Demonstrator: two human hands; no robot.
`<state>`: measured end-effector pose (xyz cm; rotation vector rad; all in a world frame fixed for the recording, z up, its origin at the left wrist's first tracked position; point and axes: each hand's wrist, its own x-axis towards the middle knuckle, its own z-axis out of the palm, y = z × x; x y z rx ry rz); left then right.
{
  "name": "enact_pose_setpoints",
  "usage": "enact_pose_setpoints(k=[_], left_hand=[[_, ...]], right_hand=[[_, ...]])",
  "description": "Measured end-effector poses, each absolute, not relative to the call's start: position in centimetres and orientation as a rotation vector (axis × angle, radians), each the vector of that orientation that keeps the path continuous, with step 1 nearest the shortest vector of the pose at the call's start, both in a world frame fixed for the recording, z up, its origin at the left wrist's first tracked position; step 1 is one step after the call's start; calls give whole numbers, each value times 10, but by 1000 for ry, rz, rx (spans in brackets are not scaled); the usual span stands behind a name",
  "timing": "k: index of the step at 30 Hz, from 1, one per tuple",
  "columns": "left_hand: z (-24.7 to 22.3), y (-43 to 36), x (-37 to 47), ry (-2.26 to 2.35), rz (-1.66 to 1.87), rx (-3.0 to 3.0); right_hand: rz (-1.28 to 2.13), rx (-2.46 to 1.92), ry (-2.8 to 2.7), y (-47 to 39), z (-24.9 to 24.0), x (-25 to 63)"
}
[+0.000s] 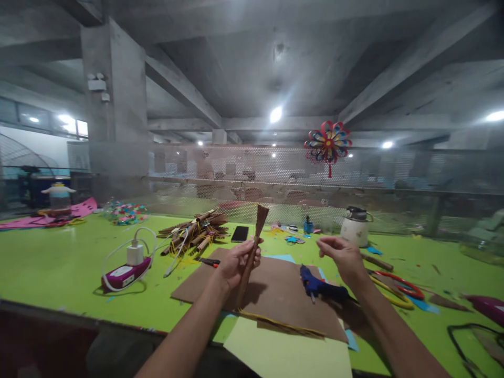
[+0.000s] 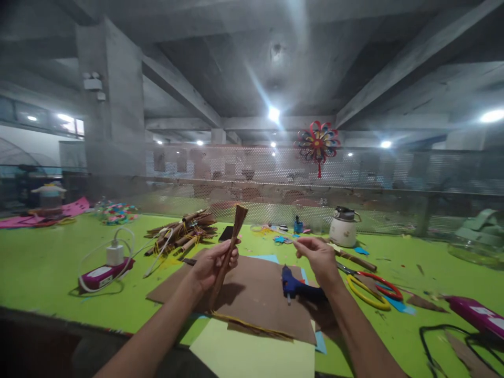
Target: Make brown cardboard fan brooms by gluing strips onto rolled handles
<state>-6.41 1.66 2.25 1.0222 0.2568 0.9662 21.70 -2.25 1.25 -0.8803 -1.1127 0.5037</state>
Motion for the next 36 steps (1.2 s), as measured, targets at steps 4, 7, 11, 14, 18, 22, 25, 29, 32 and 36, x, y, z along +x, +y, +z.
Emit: enact_pose_setpoints(k=[4,7,11,14,18,22,25,29,32,36], left_hand=[[24,11,-62,271,899,1100],[25,6,-58,300,853,1157],[24,2,-54,303,805,1182],[24,2,-52,296,773,1218],[27,-1,-54,282,795,1273],[30,-5,-56,261,842,1284],[32,-7,-57,246,871,1298],[32,-8,-56,215,909,1260],[31,-8,-56,167,913,1232],[30,-10,-56,140,869,1222]], right_hand=[[519,-877,-1050,-26,13,206],[409,-901,-1164,-30,27,196],[433,-948,-1354,-31,71,180],[471,-1024,-1515,-30,108,167],[483,-1112,-1655,-36,139,151],[419,-1159,-1617,-42,148,142],[384,-1162,-1605,-39,147,142],[582,-1006,-1578,-27,144,142],[713,-860,-1462,-22,140,135],[802,-691,-1285,-19,140,124]])
